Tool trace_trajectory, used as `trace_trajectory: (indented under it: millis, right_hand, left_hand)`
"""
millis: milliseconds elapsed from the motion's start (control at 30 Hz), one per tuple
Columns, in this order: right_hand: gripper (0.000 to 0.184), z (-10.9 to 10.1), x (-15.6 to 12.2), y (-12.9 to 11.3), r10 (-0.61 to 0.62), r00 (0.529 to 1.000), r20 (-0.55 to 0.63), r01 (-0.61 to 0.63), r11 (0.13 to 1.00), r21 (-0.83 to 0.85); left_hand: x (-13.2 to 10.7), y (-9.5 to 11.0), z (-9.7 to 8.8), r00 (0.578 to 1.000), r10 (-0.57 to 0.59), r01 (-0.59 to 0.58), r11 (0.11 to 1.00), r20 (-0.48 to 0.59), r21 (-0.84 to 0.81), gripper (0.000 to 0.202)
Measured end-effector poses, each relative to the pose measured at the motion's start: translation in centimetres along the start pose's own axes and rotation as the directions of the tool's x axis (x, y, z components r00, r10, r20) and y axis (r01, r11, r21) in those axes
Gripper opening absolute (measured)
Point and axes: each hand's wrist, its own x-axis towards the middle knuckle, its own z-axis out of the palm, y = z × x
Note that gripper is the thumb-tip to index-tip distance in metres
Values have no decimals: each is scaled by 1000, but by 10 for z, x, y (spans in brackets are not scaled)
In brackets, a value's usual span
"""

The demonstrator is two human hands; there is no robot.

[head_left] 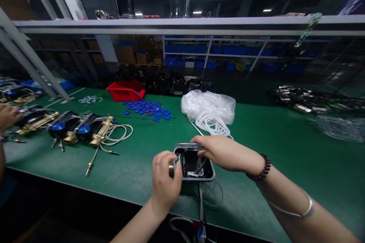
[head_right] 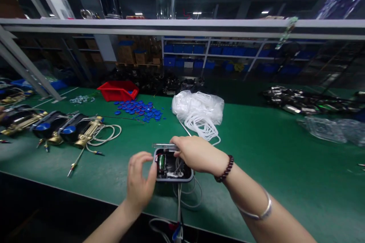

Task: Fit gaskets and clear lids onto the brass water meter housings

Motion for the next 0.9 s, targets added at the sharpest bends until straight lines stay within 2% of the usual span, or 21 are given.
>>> trace_trajectory:
  millis: [33,67,100,167,267,433,633,800,900]
  right_hand:
    - [19,0,0,0,-3,1000,4,3,1000,-3]
    - [19,0,0,0,-5,1000,7,5,1000,-7]
    - [19,0,0,1,-5,1000,7,5,1000,-13]
    - [18,0,1,1,-4,1000,4,4,1000,-24]
    - [17,1,2,2,-8,1000,0,8,999,-32]
    - [14,2,3,2,-11,1000,-21,10,999,-53]
    - [15,3,3,3,-7,1000,-22,6,998,-64]
    - [18,2,1,2,-3,1000,-16,2,999,-44]
    - [18,2,0,2,2,1000,-16,-2,999,-36]
  left_hand:
    - [-2,7,-1,986,165,-166,986,14,3,12]
    - [-2,12,-1,959,276,-277,961,56,-3,14]
    - [-1,16,0,946,306,-308,951,105,6,15]
    - [4,18,4,969,209,-225,967,134,121,13]
    - [16,10,12,996,60,-77,952,69,296,4]
    - [22,3,20,999,20,-34,939,43,342,5]
    - [22,17,14,994,-97,84,966,41,245,16]
    - [28,26,7,966,-202,196,979,164,48,12]
    - [27,27,6,952,-242,245,969,189,9,10]
